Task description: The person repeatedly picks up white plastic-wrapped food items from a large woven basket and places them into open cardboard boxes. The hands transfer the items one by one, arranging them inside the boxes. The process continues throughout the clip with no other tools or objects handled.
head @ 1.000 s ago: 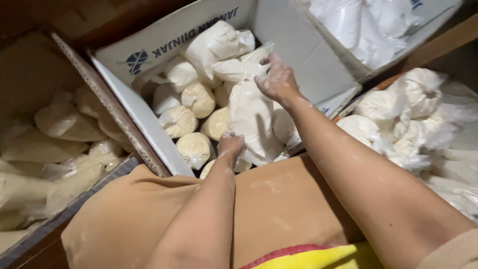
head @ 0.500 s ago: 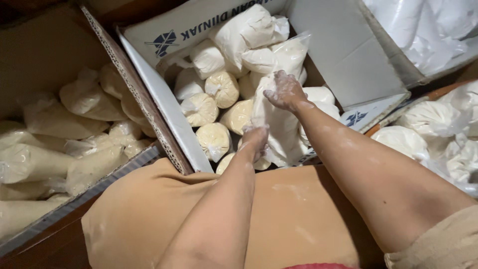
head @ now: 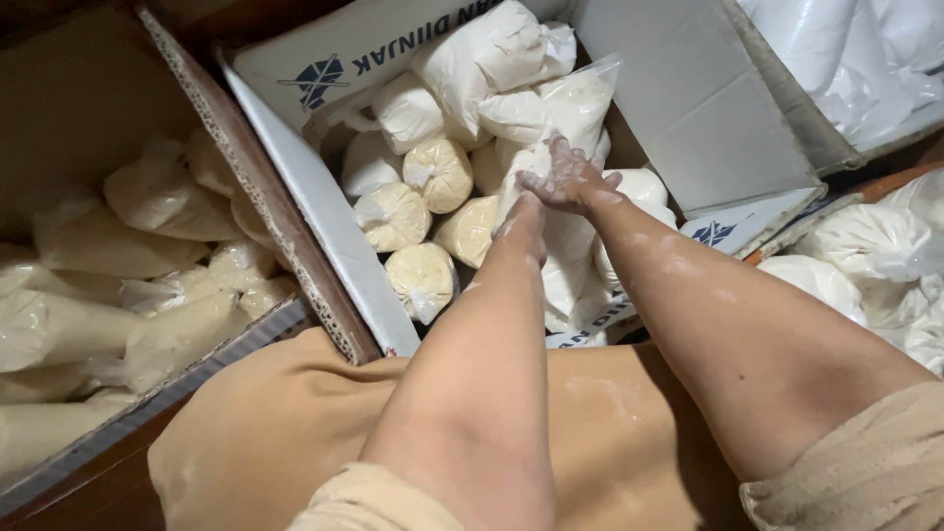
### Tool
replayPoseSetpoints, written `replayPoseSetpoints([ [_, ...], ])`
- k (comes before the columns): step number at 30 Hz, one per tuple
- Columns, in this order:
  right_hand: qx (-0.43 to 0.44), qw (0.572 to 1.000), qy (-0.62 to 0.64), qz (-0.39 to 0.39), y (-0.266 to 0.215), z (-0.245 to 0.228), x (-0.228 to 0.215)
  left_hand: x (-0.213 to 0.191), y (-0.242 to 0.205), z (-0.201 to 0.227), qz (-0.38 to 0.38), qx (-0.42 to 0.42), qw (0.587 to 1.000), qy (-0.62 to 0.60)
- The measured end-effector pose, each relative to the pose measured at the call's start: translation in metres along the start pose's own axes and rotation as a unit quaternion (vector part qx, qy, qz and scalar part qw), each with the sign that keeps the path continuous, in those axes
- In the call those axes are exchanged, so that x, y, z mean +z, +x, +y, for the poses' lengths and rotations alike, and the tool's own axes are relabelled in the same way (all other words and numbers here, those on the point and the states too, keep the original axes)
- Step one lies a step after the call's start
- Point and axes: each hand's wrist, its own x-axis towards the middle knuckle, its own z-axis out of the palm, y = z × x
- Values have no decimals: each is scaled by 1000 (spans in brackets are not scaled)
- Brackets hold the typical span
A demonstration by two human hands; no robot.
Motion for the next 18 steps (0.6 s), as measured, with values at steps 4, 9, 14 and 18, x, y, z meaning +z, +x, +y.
replayPoseSetpoints([
  [4,18,1000,10,-1,4,10,0,11,3,0,6,7,1000,-25],
  [9,84,995,-13,-46,-28,-22,-26,-3,-3,-12,23,0,999,-43],
  [14,108,990,-67,-56,-47,-44,-40,-21,-16,-16,29,-9,998,-56],
  [18,9,993,-121,2,-38,-27,-16,-37,-38,-20,28,-34,997,-68],
])
